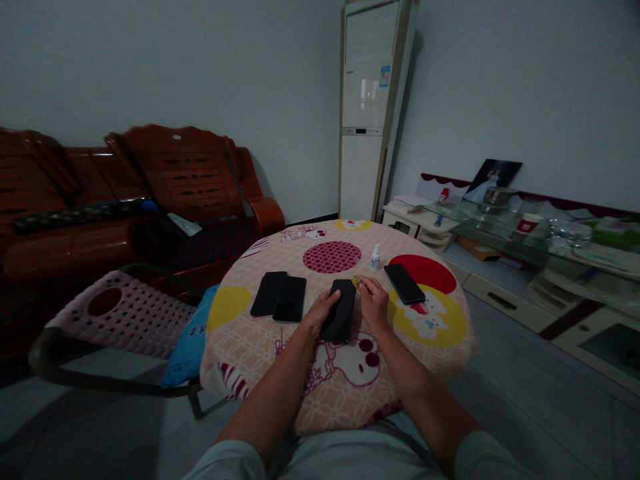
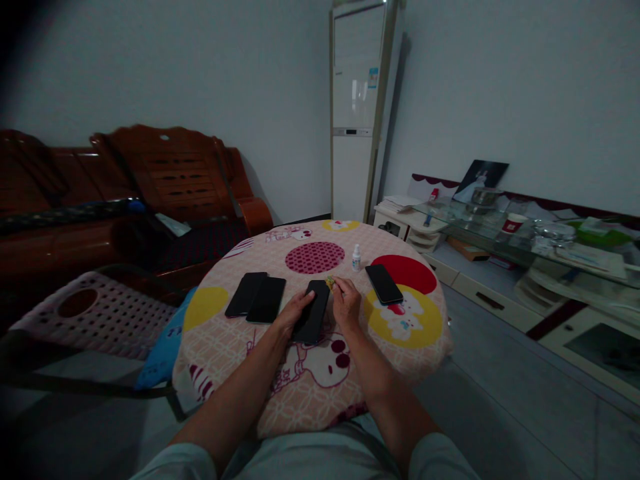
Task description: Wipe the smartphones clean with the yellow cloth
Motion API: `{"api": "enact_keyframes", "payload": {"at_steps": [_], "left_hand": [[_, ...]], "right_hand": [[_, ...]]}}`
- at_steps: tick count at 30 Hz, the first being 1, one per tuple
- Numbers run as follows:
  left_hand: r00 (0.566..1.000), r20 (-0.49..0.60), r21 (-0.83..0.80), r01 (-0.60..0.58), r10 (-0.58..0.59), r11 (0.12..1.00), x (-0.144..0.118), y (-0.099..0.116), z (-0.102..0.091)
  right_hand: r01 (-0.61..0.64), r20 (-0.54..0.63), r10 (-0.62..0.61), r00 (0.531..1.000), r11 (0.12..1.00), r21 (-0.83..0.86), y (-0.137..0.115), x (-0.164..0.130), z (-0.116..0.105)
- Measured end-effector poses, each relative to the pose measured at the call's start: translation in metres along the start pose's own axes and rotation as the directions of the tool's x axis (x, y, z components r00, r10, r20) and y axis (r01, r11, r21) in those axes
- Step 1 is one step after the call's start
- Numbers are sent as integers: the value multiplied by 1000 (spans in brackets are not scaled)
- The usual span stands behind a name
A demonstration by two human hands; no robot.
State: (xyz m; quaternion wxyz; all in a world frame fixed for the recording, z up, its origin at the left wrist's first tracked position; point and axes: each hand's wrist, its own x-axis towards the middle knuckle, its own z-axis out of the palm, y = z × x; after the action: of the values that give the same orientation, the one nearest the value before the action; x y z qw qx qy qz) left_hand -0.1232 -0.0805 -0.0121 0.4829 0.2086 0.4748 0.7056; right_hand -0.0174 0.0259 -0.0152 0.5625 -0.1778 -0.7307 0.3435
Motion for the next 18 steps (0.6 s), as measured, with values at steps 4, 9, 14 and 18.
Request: {"api": "enact_keyframes", "payload": {"at_steps": [4, 9, 14, 18], "left_hand": [[999, -44, -27, 17, -18, 999, 2, 0, -1], [993, -117, -97, -19, 8, 995, 6, 0, -5], [962, -271, -128, -71, 34, 989, 8, 3, -10], [937, -349, -160, -89, 28, 983, 9, 6, -13]], "right_hand": [[2, 43, -3, 999, 1000, 9, 0, -2, 2], [29, 135, -34, 990, 999, 41, -9, -9, 6], [75, 237, -96, 967, 992, 97, -16, -15, 9], [82, 279, -108, 954, 991, 105, -19, -18, 10]]}}
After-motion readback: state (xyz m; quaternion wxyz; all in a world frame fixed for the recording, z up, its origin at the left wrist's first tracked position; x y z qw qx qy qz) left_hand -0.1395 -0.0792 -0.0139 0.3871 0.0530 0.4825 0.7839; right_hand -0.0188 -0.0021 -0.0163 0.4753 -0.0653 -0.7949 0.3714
